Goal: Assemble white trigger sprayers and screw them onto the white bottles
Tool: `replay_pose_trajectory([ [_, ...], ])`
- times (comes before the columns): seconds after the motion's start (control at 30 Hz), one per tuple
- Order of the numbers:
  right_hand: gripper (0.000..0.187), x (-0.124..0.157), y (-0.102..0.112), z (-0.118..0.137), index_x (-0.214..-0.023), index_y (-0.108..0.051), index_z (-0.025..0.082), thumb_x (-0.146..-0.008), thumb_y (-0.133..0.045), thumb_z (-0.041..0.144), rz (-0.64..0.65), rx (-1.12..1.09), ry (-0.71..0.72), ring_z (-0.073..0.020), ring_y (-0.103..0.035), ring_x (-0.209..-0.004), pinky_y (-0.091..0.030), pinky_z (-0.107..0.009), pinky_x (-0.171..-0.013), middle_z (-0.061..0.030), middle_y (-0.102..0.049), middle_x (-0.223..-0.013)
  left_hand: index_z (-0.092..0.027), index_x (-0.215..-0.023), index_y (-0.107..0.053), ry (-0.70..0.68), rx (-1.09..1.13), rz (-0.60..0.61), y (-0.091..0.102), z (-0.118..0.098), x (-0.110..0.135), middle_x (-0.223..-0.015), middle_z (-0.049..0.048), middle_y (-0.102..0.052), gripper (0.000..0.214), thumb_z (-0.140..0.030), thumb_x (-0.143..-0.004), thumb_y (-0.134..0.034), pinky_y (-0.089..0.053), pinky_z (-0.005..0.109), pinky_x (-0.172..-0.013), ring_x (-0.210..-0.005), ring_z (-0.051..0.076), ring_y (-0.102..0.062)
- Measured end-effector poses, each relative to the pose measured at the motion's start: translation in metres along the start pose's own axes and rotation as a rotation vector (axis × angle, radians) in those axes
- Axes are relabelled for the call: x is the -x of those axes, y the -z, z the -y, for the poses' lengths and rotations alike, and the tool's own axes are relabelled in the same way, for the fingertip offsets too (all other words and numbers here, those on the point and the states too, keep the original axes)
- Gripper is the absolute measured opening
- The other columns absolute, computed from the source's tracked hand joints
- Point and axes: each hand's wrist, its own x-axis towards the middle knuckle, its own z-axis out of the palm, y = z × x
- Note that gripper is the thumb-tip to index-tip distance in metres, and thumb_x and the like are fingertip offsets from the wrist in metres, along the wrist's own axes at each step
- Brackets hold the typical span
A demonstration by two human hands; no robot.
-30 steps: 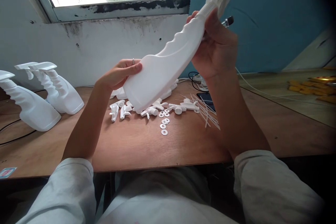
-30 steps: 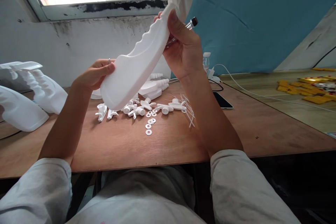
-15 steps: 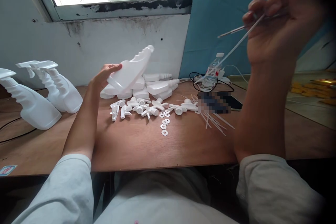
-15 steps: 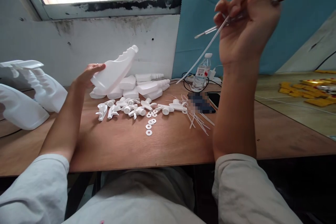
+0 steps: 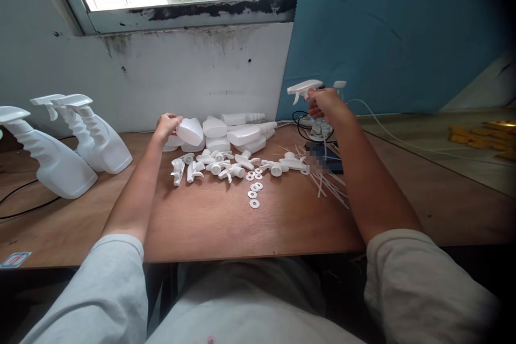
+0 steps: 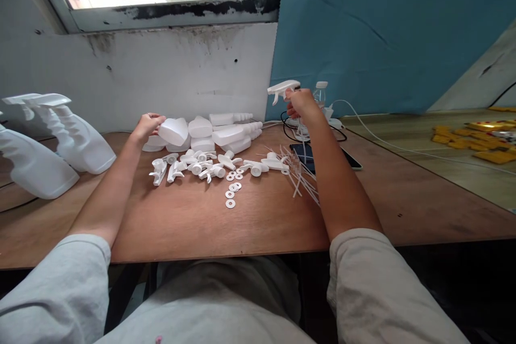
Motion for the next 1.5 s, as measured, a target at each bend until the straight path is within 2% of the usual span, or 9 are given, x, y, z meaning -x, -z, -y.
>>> replay_pose_trajectory([
  [0.13,0.045,0.006,-0.006,-0.017,-0.061,-0.045,0.017,-0.098,-0.055,0.040,-0.033,0.001,-0.185,-0.0025,-0.027,-0.034,-0.016,-0.020,-0.036,0.0096,-0.035,-0.042,-0.012,-0.109,-0.058,-0.054,-0.034,-0.003,0.003,-0.003,-0.001,-0.106,0.0146,-0.066,0.037,-0.026,-0.076,-0.069,-0.057,0.032,-0.067,-0.079,0.019,-0.065],
  [0.3,0.041,0.011,-0.006,0.012,-0.064,-0.051,0.019,-0.090,-0.062,0.049,0.061,-0.004,-0.288,-0.0044,-0.019,-0.035,-0.008,-0.029,-0.041,0.0098,-0.029,-0.038,-0.013,-0.102,-0.065,-0.226,-0.058,-0.065,0.007,-0.032,0.015,-0.109,0.0117,-0.068,0.025,-0.022,-0.078,-0.069,-0.055,0.033,-0.087,-0.096,0.021,-0.065],
  [0.43,0.044,0.029,-0.028,0.067,-0.068,-0.053,0.019,-0.075,-0.078,0.055,0.255,-0.008,-0.303,-0.0040,-0.014,-0.041,-0.008,-0.027,-0.041,0.0113,-0.024,-0.045,-0.014,-0.106,-0.063,-0.388,0.251,0.277,-0.006,-0.079,0.064,-0.108,0.0119,-0.069,0.030,-0.040,-0.091,-0.059,-0.058,0.030,-0.077,-0.086,0.017,-0.069],
  [0.53,0.049,0.057,-0.056,0.115,-0.066,-0.049,0.021,-0.076,-0.074,0.062,0.441,0.006,-0.113,-0.0056,-0.020,-0.043,-0.014,-0.026,-0.039,0.0072,-0.029,-0.049,-0.016,-0.106,-0.062,-0.410,0.398,0.610,-0.020,-0.109,0.109,-0.104,0.0125,-0.069,0.052,-0.063,-0.086,-0.058,-0.059,0.029,-0.073,-0.085,0.019,-0.070],
  [0.67,0.048,0.084,-0.084,0.148,-0.063,-0.049,0.020,-0.076,-0.076,0.058,0.540,0.114,0.082,-0.0083,-0.031,-0.047,-0.024,-0.028,-0.042,0.0026,-0.037,-0.052,-0.014,-0.089,-0.064,-0.483,0.462,0.716,-0.025,-0.126,0.146,-0.083,0.0099,-0.067,0.051,-0.065,-0.086,-0.058,-0.055,0.025,-0.059,-0.067,0.015,-0.066],
  [0.93,0.040,0.079,-0.100,0.131,-0.060,-0.041,0.018,-0.080,-0.072,0.034,0.184,0.406,0.402,-0.0099,-0.026,-0.057,-0.024,-0.029,-0.054,0.0031,-0.033,-0.057,-0.016,-0.094,-0.061,-0.668,0.395,0.538,-0.006,-0.132,0.161,-0.068,0.0005,-0.060,0.036,-0.044,-0.078,-0.078,-0.045,0.020,-0.048,-0.056,0.010,-0.059],
  [1.3,0.062,0.126,-0.081,0.141,-0.048,-0.033,0.020,-0.086,-0.058,0.062,0.388,0.452,0.696,-0.0101,-0.023,-0.045,-0.021,-0.031,-0.049,0.0032,-0.028,-0.045,-0.015,-0.086,-0.060,-0.463,0.419,0.829,0.001,-0.114,0.185,-0.071,0.0018,-0.060,0.030,-0.038,-0.077,-0.077,-0.042,0.017,-0.041,-0.050,0.007,-0.055],
  [1.4,0.068,0.135,-0.057,0.133,-0.047,-0.023,0.018,-0.085,-0.066,0.053,0.195,0.442,0.618,-0.0088,-0.018,-0.046,-0.017,-0.030,-0.049,0.0037,-0.021,-0.045,-0.016,-0.090,-0.059,-0.347,0.515,0.886,0.009,-0.094,0.190,-0.073,0.0007,-0.061,0.031,-0.037,-0.077,-0.078,-0.046,0.018,-0.044,-0.051,0.008,-0.057],
  [1.5,0.064,0.118,-0.016,0.111,-0.049,-0.030,0.020,-0.083,-0.067,0.059,0.072,0.365,0.165,-0.0095,-0.021,-0.048,-0.017,-0.029,-0.047,0.0027,-0.024,-0.049,-0.017,-0.092,-0.059,-0.237,0.610,0.891,0.018,-0.073,0.189,-0.074,0.0011,-0.063,0.028,-0.038,-0.081,-0.075,-0.048,0.019,-0.045,-0.051,0.009,-0.059],
])
